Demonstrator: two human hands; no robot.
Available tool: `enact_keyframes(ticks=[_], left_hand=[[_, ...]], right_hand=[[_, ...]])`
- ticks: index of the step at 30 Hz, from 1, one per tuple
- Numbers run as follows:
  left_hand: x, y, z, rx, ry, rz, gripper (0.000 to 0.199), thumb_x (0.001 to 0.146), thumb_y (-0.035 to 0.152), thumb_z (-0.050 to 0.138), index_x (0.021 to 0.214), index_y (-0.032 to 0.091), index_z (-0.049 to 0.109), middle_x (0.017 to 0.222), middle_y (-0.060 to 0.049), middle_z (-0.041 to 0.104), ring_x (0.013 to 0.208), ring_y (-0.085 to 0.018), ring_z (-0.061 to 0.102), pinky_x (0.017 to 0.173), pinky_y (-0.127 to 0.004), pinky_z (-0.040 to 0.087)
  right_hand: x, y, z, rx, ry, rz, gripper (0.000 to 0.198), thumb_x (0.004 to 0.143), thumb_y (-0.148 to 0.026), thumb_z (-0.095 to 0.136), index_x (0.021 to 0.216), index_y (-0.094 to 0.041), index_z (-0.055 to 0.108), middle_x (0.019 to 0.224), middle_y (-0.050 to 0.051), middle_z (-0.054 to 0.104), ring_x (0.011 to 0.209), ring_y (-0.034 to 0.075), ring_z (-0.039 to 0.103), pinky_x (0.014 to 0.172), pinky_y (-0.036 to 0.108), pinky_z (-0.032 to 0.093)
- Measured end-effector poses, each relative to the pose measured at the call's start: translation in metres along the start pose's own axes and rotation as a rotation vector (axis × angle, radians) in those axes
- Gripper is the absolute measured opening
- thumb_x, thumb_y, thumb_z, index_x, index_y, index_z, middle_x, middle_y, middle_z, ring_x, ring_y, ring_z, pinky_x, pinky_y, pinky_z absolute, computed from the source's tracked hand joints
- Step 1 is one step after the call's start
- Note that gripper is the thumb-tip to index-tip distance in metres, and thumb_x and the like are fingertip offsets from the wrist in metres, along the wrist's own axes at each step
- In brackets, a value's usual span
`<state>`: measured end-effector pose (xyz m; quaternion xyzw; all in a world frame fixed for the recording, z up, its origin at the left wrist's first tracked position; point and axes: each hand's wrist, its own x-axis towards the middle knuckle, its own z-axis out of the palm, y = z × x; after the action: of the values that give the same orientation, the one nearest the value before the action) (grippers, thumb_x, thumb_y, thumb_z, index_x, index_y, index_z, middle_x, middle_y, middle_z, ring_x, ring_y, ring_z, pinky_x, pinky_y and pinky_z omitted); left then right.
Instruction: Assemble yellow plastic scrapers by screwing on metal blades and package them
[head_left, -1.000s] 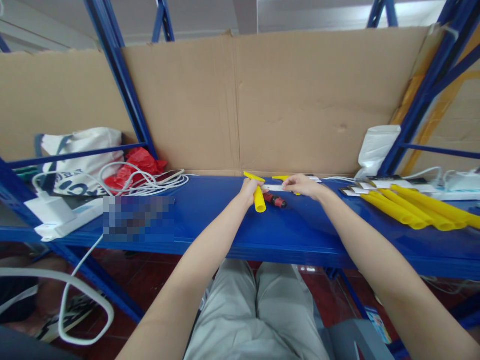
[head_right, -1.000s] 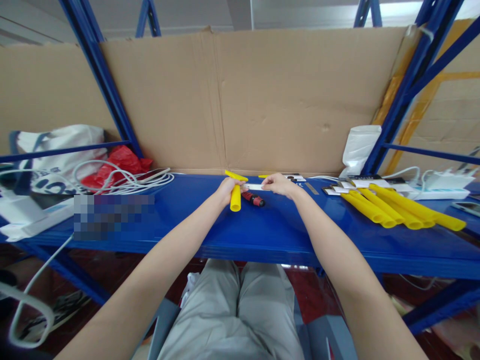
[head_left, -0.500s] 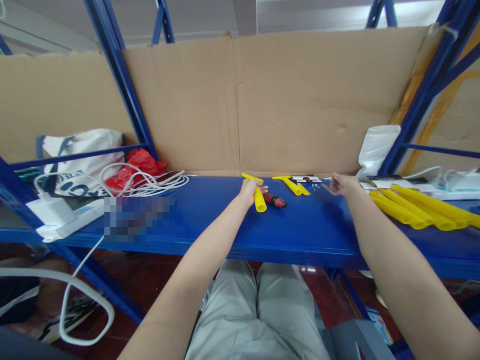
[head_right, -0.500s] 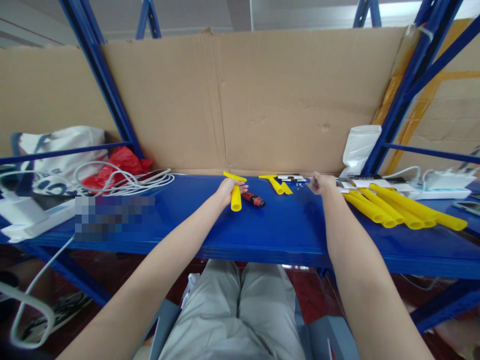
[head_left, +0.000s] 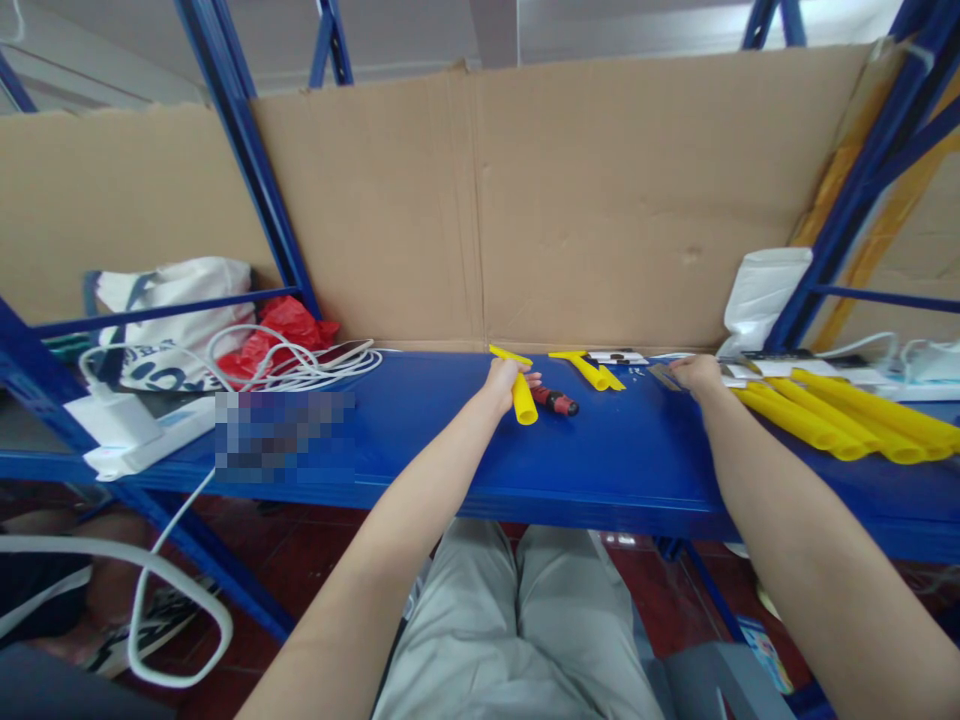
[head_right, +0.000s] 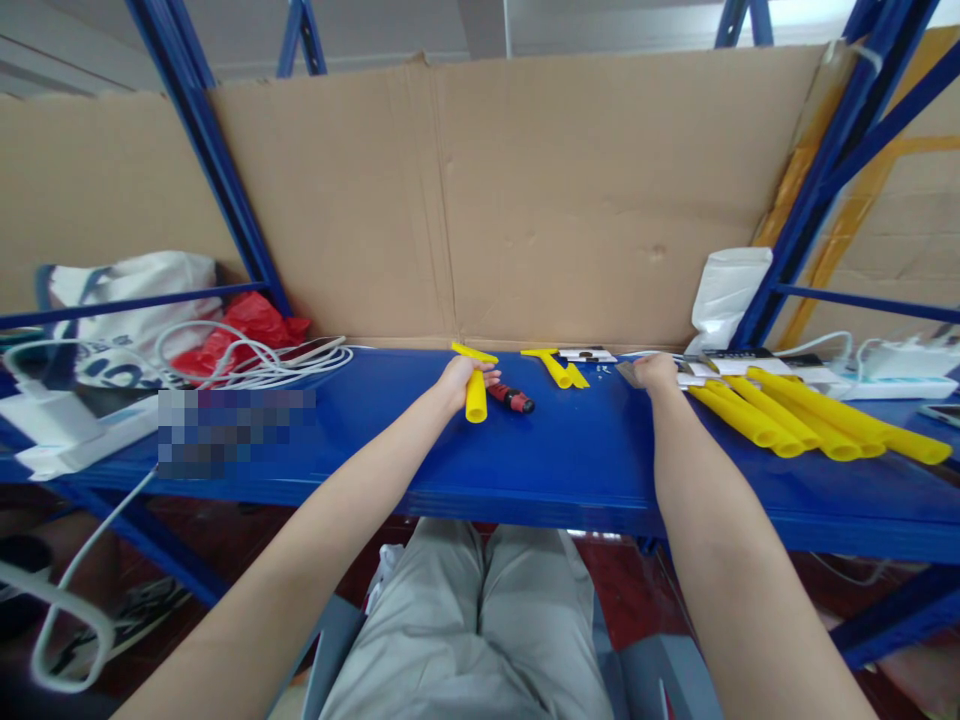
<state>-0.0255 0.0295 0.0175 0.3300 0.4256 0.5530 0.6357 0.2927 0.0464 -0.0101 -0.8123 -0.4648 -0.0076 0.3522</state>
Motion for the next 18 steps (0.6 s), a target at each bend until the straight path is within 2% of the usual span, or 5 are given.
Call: enact_keyframes(ticks=[3, 9, 13, 18], left_hand=[[0.001, -0.001, 0.000, -0.009, -0.007, -0.004, 0.037, 0.074, -0.010, 0.047, 0.106, 0.004, 0.060, 0.082, -0.013, 0.066, 0.070, -0.020, 0.069, 0.062, -0.028, 0.058], [0.001, -0.002, -0.001, -0.026, -0.012, -0.010, 0.035, 0.073, -0.011, 0.048, 0.103, 0.003, 0.061, 0.082, -0.014, 0.067, 0.066, -0.019, 0.069, 0.056, -0.025, 0.056], [0.001, -0.003, -0.001, -0.024, -0.012, -0.013, 0.036, 0.074, -0.011, 0.048, 0.105, 0.003, 0.061, 0.083, -0.015, 0.068, 0.064, -0.018, 0.069, 0.057, -0.025, 0.057], [0.000, -0.002, 0.000, -0.021, 0.000, -0.007, 0.038, 0.075, -0.011, 0.046, 0.107, 0.002, 0.060, 0.085, -0.015, 0.068, 0.067, -0.020, 0.070, 0.061, -0.028, 0.059]], right_hand=[[-0.003, -0.002, 0.000, -0.010, -0.024, 0.103, 0.017, 0.075, -0.017, 0.060, 0.086, -0.013, 0.073, 0.086, 0.015, 0.069, 0.084, 0.026, 0.064, 0.072, 0.034, 0.049], [-0.009, -0.009, 0.000, -0.026, -0.070, 0.122, 0.024, 0.078, -0.018, 0.059, 0.097, -0.011, 0.072, 0.094, 0.018, 0.069, 0.088, 0.027, 0.065, 0.073, 0.034, 0.048], [-0.012, -0.010, 0.002, -0.064, -0.142, 0.077, 0.028, 0.080, -0.021, 0.058, 0.104, -0.012, 0.070, 0.094, 0.017, 0.069, 0.083, 0.025, 0.066, 0.069, 0.033, 0.049], [-0.014, -0.012, 0.002, -0.137, -0.170, 0.038, 0.028, 0.077, -0.019, 0.062, 0.103, -0.014, 0.070, 0.099, 0.015, 0.069, 0.086, 0.024, 0.066, 0.073, 0.032, 0.050]])
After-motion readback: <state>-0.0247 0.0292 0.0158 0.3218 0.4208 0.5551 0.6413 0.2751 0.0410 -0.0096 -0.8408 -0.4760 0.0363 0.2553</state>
